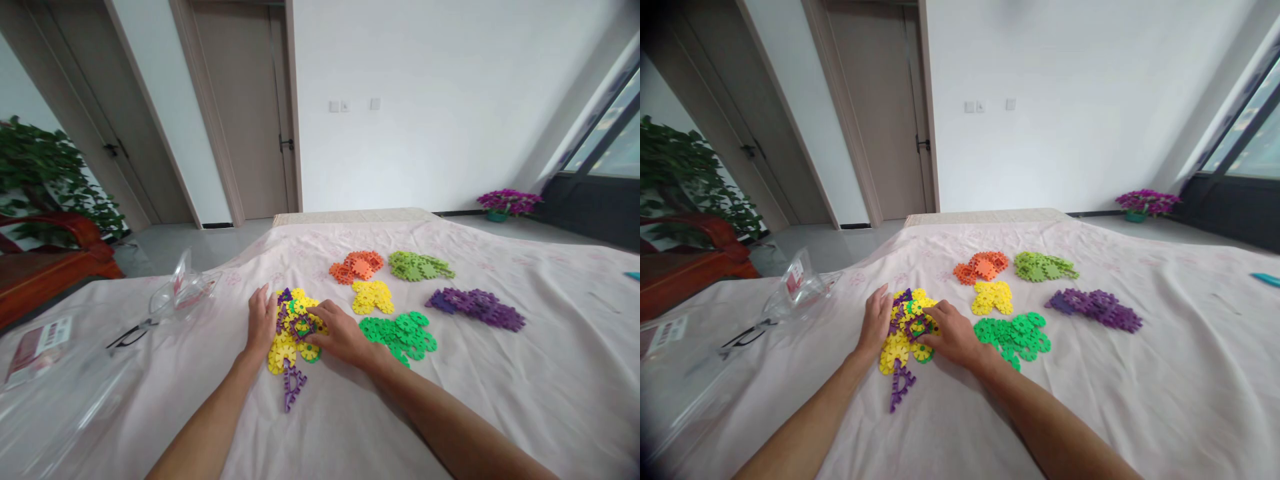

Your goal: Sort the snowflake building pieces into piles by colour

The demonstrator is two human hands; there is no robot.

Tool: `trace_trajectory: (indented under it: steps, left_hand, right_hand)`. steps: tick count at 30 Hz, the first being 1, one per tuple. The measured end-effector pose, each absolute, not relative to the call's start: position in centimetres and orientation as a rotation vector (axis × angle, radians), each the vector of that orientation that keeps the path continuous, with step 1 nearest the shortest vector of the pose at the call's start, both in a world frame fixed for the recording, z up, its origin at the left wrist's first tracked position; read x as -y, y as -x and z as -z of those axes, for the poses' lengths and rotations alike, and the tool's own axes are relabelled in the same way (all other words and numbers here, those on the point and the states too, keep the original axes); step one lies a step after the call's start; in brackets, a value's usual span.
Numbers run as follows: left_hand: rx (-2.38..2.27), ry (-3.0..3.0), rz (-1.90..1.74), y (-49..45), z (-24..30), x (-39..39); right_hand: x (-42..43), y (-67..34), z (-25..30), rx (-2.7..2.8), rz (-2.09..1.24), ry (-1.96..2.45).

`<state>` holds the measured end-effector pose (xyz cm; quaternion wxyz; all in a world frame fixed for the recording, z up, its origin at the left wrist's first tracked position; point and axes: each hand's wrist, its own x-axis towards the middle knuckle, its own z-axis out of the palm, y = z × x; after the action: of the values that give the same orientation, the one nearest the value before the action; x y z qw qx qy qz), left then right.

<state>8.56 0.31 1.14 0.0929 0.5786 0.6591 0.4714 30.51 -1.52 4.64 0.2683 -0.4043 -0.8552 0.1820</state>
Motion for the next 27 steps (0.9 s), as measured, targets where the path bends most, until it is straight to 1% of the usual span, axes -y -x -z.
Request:
trace_trajectory:
  steps: [2, 6, 12, 18, 27]
  left_hand:
    - [-2.014, -1.737, -1.409, -6.7, -1.2, -0.3]
    - [-2.160, -1.797, -1.106, -3.9, -1.1, -0.1]
    - [-2.178, -2.110, -0.866, -3.6, -0.8, -0.1]
    - [-2.196, -2.160, -0.815, -3.7, -0.5, -0.2]
    - [-2.236, -2.187, -0.789, -3.6, -0.3, -0.3]
  right_hand:
    - [1.6, -30.2, -4.7, 2.367, -0.440, 1.104]
    - [1.6, -29.6, -4.7, 2.375, -0.398, 1.152]
    - [2.0, -29.7, -5.0, 2.410, -0.297, 1.114]
    - [1.7, -30.1, -4.9, 2.393, -0.322, 1.070]
    - [0.5, -30.2, -4.5, 2.083, -0.443, 1.243]
